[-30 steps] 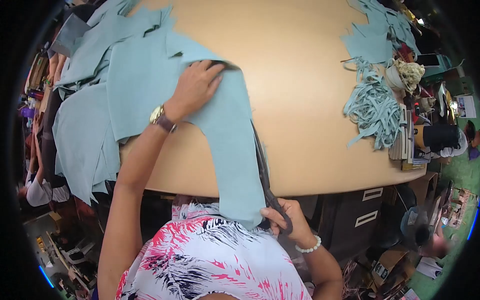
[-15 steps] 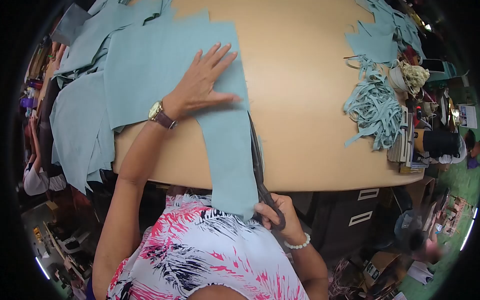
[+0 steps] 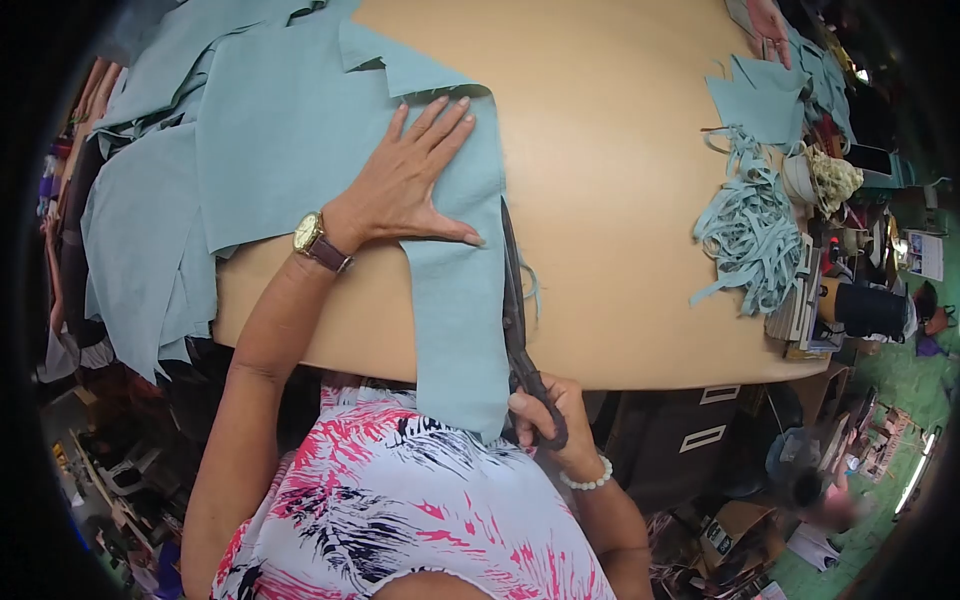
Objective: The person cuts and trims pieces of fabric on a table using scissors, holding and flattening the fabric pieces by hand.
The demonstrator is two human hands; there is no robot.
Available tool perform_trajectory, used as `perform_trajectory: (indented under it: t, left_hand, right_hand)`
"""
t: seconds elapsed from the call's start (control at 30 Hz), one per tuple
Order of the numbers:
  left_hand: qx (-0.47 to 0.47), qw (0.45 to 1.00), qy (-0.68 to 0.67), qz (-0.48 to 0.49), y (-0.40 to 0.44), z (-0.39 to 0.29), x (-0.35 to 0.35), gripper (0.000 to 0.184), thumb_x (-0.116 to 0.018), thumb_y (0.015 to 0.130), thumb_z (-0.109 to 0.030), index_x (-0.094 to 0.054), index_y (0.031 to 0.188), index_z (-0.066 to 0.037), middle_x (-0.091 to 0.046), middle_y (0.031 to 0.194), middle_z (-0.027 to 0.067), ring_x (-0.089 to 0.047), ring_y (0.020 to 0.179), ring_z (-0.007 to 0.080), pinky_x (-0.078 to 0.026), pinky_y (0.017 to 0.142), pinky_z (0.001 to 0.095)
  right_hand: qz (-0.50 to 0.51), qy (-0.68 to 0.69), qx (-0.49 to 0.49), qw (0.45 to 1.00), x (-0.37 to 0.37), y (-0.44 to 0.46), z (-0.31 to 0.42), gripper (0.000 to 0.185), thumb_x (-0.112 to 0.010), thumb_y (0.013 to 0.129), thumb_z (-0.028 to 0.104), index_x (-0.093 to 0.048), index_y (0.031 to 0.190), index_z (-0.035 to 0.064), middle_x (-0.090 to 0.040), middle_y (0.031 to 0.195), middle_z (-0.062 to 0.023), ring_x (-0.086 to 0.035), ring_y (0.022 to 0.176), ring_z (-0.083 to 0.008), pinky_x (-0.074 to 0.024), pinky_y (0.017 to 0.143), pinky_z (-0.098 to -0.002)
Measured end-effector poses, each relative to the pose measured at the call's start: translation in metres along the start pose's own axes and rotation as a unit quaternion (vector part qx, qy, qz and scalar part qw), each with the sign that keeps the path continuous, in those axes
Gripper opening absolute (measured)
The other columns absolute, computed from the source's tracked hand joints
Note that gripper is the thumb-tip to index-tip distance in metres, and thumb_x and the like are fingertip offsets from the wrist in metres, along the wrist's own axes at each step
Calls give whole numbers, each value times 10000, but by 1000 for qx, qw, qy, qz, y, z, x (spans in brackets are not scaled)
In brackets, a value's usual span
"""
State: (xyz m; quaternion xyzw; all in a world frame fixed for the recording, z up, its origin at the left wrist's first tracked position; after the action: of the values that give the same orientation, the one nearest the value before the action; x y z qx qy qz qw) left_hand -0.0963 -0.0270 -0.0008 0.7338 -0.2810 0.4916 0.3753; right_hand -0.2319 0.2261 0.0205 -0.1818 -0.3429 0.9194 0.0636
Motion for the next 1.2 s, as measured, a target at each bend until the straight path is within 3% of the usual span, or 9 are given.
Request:
perform_trajectory:
  t: [0.3,0.4,0.7,0.8,1.2]
  left_hand:
    - [-9,999,-32,28,-9,-15,7,1153,-580,546,-748,-255,1331,32,-241,1402,172,-188,1309,338,-136,1040,544]
    - [-20,998,-39,39,-13,-21,1,1166,-566,546,-761,-247,1332,39,-235,1406,168,-181,1311,334,-128,1043,543]
    - [-21,999,-30,38,-12,-20,0,1182,-532,547,-787,-238,1335,43,-237,1404,167,-180,1312,332,-116,1050,538]
    - [-22,999,-34,35,-13,-19,1,1181,-529,548,-788,-241,1334,44,-239,1403,170,-181,1311,331,-113,1050,537]
    - [-26,998,-35,33,-16,-22,3,1114,-559,585,-727,-254,1332,41,-250,1397,180,-189,1312,324,-122,1053,519]
  right_hand:
    - [4,4,-5,1000,0,-4,-1,255,-625,788,215,-495,701,14,-474,490,-19,-436,388,-76,-346,385,-198]
    - [-1,-28,-6,1000,0,-5,-1,348,-640,760,329,-499,726,12,-444,520,-24,-419,396,-86,-336,389,-207]
    - [13,-35,6,999,-3,3,5,374,-636,773,356,-502,749,7,-444,539,-21,-414,400,-82,-341,396,-195]
    - [9,-6,29,1000,-6,4,5,293,-611,803,257,-482,697,16,-474,501,-23,-436,395,-72,-327,372,-206]
    - [-24,-38,-18,999,-8,0,4,218,-602,820,175,-508,712,11,-462,468,2,-414,364,-52,-320,361,-189]
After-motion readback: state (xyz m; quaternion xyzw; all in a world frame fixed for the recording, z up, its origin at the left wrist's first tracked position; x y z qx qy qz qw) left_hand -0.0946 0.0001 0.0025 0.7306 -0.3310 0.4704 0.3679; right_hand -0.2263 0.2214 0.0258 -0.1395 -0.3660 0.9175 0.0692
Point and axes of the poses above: each hand's wrist, its own y-axis towards the middle knuckle, its own x-axis out of the back of the hand, z = x × y, the point moved 3 cm from there along y, towards the middle knuckle
